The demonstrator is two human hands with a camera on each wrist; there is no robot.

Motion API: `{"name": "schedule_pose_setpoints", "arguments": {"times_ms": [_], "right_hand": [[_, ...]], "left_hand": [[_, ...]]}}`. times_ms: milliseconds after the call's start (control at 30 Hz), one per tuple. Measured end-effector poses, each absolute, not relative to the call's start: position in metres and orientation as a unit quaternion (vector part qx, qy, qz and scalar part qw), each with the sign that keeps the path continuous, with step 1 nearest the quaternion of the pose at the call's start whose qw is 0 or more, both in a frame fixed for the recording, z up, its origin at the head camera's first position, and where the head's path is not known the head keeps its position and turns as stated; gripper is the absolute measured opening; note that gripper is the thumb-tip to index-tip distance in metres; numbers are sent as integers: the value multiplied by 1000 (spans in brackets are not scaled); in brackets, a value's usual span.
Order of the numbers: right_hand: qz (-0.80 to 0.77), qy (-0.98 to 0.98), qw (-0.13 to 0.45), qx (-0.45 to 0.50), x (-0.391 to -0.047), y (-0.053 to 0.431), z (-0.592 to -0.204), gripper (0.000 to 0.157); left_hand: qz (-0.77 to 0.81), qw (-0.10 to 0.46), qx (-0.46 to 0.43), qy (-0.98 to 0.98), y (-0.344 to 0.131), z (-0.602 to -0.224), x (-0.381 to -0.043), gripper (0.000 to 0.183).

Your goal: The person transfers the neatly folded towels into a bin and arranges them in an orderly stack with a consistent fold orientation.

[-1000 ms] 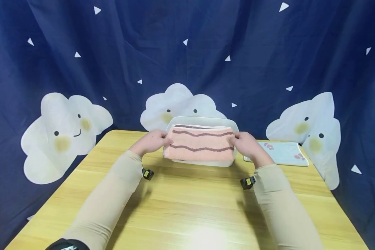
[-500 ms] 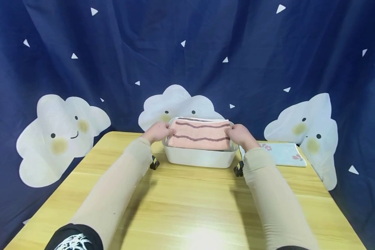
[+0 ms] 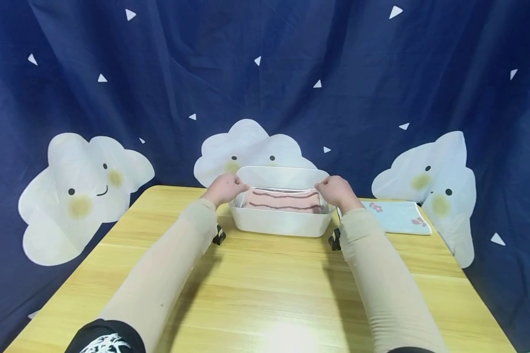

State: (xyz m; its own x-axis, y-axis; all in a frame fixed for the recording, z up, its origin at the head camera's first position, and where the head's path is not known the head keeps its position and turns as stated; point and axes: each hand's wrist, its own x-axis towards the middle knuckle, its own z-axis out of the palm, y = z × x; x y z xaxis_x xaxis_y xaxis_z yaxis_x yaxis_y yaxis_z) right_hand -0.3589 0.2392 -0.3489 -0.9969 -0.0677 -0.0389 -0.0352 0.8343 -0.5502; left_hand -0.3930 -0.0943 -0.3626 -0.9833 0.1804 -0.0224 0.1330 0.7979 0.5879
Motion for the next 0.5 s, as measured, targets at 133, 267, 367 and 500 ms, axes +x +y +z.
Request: {"name": "schedule_pose_setpoints", "arguments": {"times_ms": [133,267,367,500], "right_hand": [[-288,957,37,-24,-359,239,-350,48],[-295,954,36,-25,-359,239,-351,48],[-309,950,34,-26,-358,240,-351,47],[-343,938,36,-23,-354,243,-349,49]], "left_hand": [[324,41,90,941,-97,-364,-394,38],[361,39,103,926,-103,-365,-396,30],[418,46,96,902,-111,-366,-398,28],[503,53,62,860,-120,-371,-400,31]]}}
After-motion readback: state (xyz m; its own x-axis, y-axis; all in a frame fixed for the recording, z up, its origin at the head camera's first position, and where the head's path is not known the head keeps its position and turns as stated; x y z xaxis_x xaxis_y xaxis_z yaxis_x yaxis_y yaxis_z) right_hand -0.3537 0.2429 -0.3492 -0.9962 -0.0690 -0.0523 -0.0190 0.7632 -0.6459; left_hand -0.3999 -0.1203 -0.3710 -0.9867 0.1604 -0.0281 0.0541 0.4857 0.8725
